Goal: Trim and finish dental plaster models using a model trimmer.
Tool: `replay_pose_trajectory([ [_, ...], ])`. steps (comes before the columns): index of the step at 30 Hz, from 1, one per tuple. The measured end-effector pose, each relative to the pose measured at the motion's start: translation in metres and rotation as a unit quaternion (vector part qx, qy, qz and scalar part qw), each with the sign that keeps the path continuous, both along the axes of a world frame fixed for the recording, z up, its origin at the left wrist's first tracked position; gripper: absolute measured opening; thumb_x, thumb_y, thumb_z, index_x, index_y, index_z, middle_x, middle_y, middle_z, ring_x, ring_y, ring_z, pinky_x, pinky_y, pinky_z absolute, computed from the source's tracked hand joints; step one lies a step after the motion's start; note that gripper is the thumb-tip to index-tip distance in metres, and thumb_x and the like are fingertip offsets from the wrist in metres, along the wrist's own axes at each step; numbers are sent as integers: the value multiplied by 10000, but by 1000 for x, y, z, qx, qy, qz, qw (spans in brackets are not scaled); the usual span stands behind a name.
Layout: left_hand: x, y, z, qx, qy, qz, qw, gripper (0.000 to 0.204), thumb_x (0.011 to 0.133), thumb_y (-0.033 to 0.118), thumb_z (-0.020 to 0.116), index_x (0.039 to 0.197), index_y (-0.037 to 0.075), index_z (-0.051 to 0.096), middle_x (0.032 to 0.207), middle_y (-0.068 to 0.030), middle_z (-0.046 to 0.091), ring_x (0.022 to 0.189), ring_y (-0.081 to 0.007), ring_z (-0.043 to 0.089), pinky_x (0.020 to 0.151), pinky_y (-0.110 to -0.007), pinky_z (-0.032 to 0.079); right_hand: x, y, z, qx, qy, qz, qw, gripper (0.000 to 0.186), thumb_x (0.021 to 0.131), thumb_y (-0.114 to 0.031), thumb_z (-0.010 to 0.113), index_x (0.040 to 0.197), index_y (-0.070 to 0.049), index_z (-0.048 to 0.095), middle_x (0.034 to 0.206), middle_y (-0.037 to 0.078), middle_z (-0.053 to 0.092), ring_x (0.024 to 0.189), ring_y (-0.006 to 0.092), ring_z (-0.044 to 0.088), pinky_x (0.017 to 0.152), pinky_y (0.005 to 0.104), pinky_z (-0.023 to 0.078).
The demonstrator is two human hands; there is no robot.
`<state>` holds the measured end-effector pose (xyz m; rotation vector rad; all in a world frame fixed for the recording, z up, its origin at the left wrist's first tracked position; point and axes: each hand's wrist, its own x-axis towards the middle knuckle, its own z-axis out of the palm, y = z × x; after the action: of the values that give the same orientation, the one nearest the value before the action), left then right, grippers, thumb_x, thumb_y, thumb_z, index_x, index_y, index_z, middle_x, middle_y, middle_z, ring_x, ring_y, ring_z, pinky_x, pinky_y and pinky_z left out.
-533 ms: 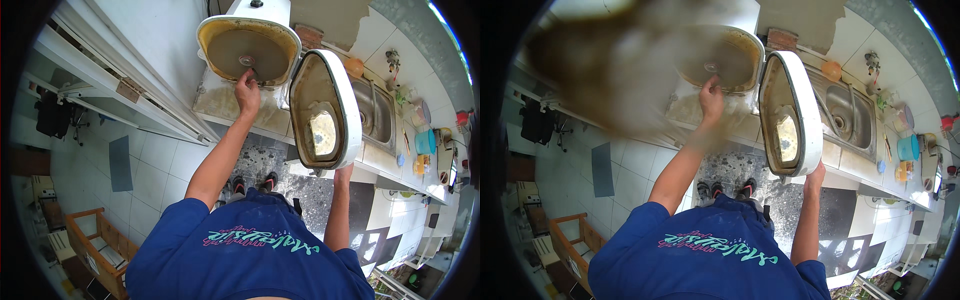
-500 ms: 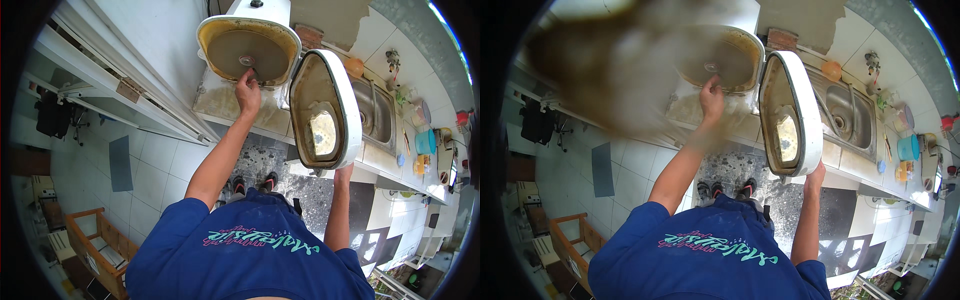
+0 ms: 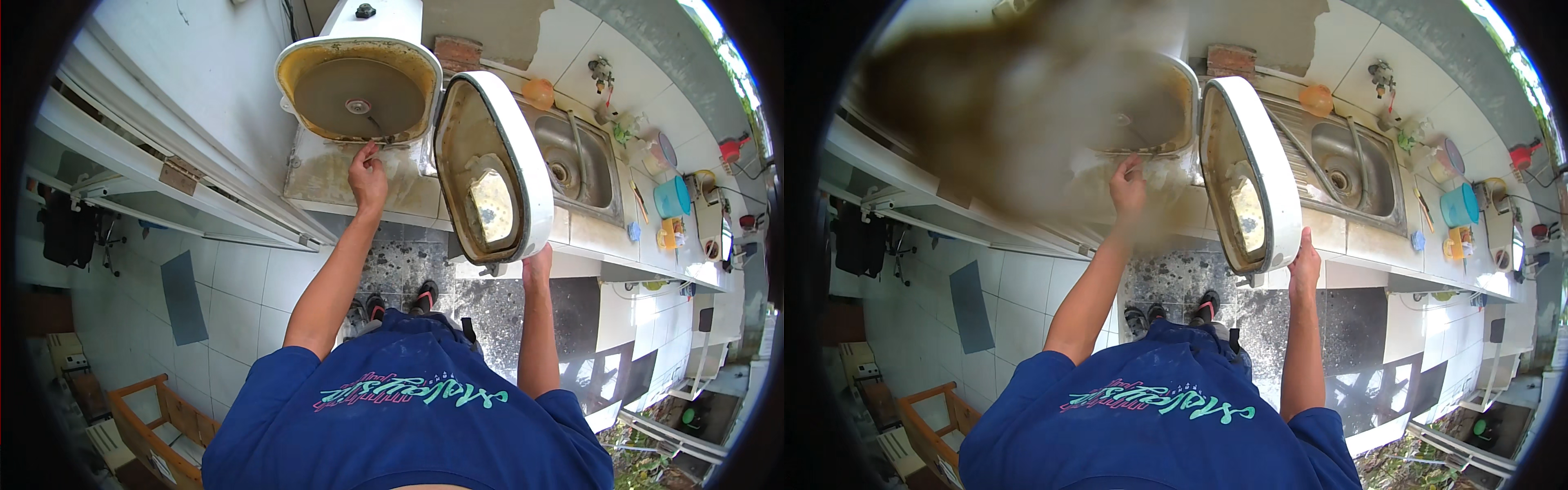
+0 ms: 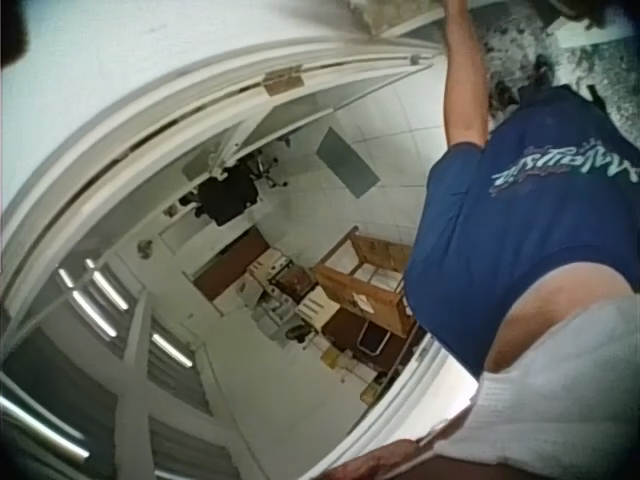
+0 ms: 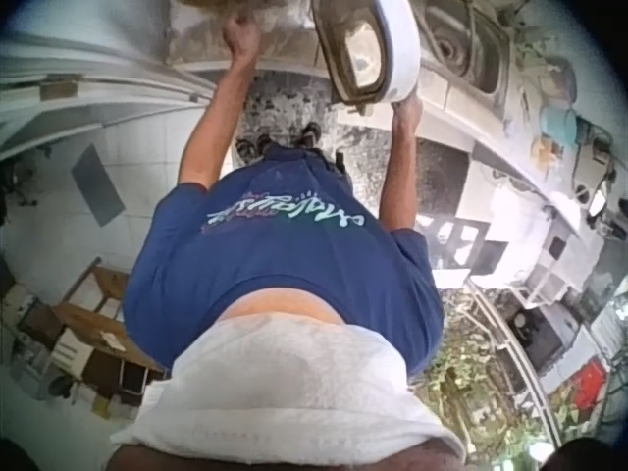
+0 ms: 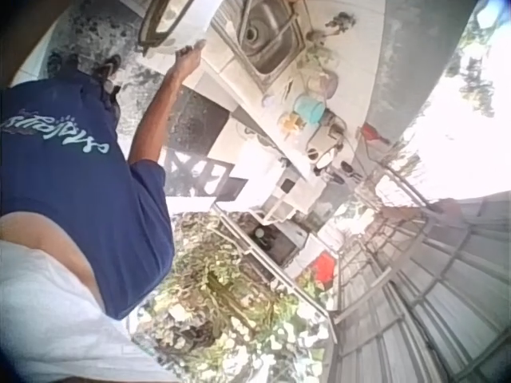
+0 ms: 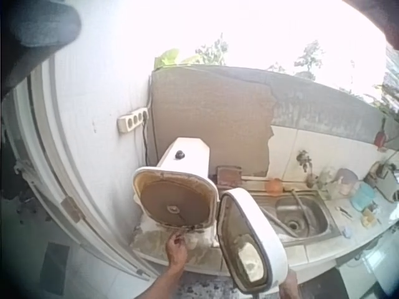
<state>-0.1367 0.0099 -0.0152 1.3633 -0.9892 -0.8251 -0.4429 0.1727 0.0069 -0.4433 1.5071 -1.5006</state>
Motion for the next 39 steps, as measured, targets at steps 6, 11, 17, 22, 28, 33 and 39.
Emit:
replay_pose_trajectory([
  [6,22,68,-27,109,44,-87,989,262,932,49,469,1144,14,620,1080,-65,661,883,-116,601,734,-254,479,16,8,13,14,4,-23,1000,574,928,-514,541,1154,13,562,968,75,616,844,152,582,757,279,470],
  [11,38,113,-23,179,63,-63,980,233,944,50,466,1114,23,623,1043,-45,669,846,-93,599,710,-237,475,2,32,-11,16,-4,-53,998,523,952,-475,516,1199,-15,538,1033,87,598,896,168,578,793,300,476],
  [17,79,149,-65,197,117,-60,972,222,949,58,469,1108,20,619,1008,-46,673,804,-84,593,700,-225,475,11,56,-18,47,-11,-39,998,426,959,-396,535,1166,-24,556,1033,95,613,912,172,589,787,296,486],
  [22,100,167,-78,228,124,-58,964,224,954,63,462,1111,19,615,1019,-53,667,824,-87,592,698,-227,476,27,63,-17,52,-1,-43,998,401,956,-376,546,1148,-25,569,1038,95,620,879,164,582,773,288,487],
  [28,98,166,-80,231,109,-87,963,241,959,73,449,1137,21,602,1050,-55,666,869,-93,600,745,-231,481,32,68,-28,50,0,-49,998,355,940,-369,578,1069,-38,589,975,39,550,843,162,564,752,288,485],
  [33,91,159,-85,199,114,-106,967,217,949,56,467,1099,19,620,984,-47,675,795,-85,599,687,-232,488,39,72,-34,38,-9,-55,998,309,944,-353,575,984,-46,579,930,40,547,860,182,592,742,292,492],
  [39,92,162,-89,195,123,-115,966,212,950,63,471,1095,17,618,982,-53,675,796,-88,600,686,-236,492,46,78,-31,54,1,-46,997,246,960,-287,529,996,-44,551,993,97,588,914,212,619,756,294,509],
])
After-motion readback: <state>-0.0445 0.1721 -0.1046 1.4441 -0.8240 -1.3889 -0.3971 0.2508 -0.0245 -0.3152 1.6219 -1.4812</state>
